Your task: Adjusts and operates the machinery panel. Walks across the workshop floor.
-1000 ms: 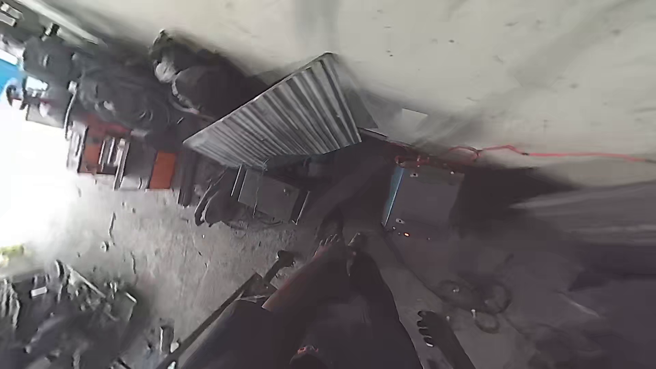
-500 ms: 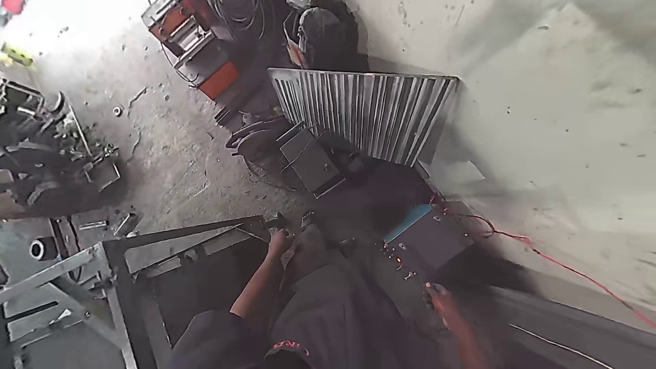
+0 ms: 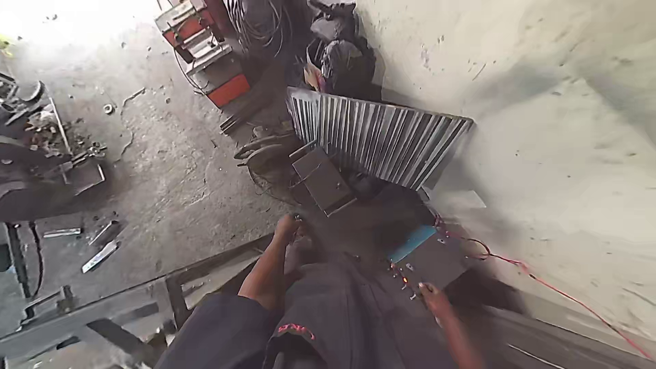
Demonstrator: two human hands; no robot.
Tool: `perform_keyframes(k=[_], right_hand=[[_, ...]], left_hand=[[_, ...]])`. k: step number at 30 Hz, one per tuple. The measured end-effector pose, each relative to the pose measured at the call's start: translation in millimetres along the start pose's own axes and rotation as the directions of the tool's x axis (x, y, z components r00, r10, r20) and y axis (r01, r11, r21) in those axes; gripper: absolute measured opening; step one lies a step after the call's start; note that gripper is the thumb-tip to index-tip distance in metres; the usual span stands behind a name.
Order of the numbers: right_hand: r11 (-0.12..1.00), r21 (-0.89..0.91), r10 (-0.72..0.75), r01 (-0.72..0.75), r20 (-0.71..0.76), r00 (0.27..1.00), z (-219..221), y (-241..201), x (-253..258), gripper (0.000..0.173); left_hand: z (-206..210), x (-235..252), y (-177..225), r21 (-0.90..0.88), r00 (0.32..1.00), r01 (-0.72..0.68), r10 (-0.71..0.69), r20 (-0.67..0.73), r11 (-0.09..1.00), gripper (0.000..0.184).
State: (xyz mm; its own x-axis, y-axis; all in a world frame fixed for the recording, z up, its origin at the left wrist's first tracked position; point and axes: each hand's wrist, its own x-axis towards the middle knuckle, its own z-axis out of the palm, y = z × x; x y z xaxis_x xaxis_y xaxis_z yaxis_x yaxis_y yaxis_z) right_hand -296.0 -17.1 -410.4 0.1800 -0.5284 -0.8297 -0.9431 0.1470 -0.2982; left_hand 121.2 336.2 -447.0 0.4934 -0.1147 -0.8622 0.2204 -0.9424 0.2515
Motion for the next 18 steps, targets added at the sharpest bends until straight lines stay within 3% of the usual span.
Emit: perform_keyframes(k=[4, 5, 6, 7, 8, 10, 12, 15, 18], right_hand=[[0.997, -0.019, -0.076, 0.075, -0.08, 0.994, 41, 0, -60, 0.039], [0.996, -0.053, -0.079, 0.074, -0.089, 0.993, 51, -30, -98, 0.04], [0.99, -0.122, 0.083, -0.077, 0.046, 0.995, 49, -91, -148, 0.043], [0.957, -0.195, 0.249, -0.214, 0.176, 0.952, 45, -155, -194, 0.045], [0.92, -0.285, 0.338, -0.269, 0.229, 0.913, 43, -215, -235, 0.044], [0.869, -0.444, 0.343, -0.218, 0.224, 0.912, 46, -286, -279, 0.04], [0.837, -0.538, 0.277, -0.097, 0.265, 0.924, 44, -304, -286, 0.04], [0.843, -0.534, 0.217, -0.06, 0.237, 0.947, 28, -314, -268, 0.041], [0.957, -0.274, 0.12, -0.091, 0.093, 0.988, 15, -325, -240, 0.042]], left_hand=[[-69, 38, 0, 0.029, 1.0, -0.027, 0.027, -0.014, 0.999, 0.05], [-85, 44, -1, 0.021, 0.999, -0.024, 0.025, -0.035, 0.999, 0.05], [-99, 49, -4, 0.01, 0.998, -0.017, 0.018, -0.059, 1.0, 0.05], [-112, 51, -7, -0.003, 0.997, -0.013, 0.013, -0.08, 1.0, 0.05], [-124, 53, -11, -0.023, 0.995, -0.011, 0.009, -0.1, 1.0, 0.049], [-144, 55, -18, -0.063, 0.993, 0.009, -0.017, -0.12, 0.998, 0.048], [-156, 53, -30, -0.083, 0.989, 0.049, -0.06, -0.135, 0.995, 0.049], [-153, 46, -60, -0.11, 0.976, 0.13, -0.147, -0.162, 0.985, 0.051], [-146, 37, -87, -0.196, 0.954, 0.232, -0.263, -0.145, 0.953, 0.054]])
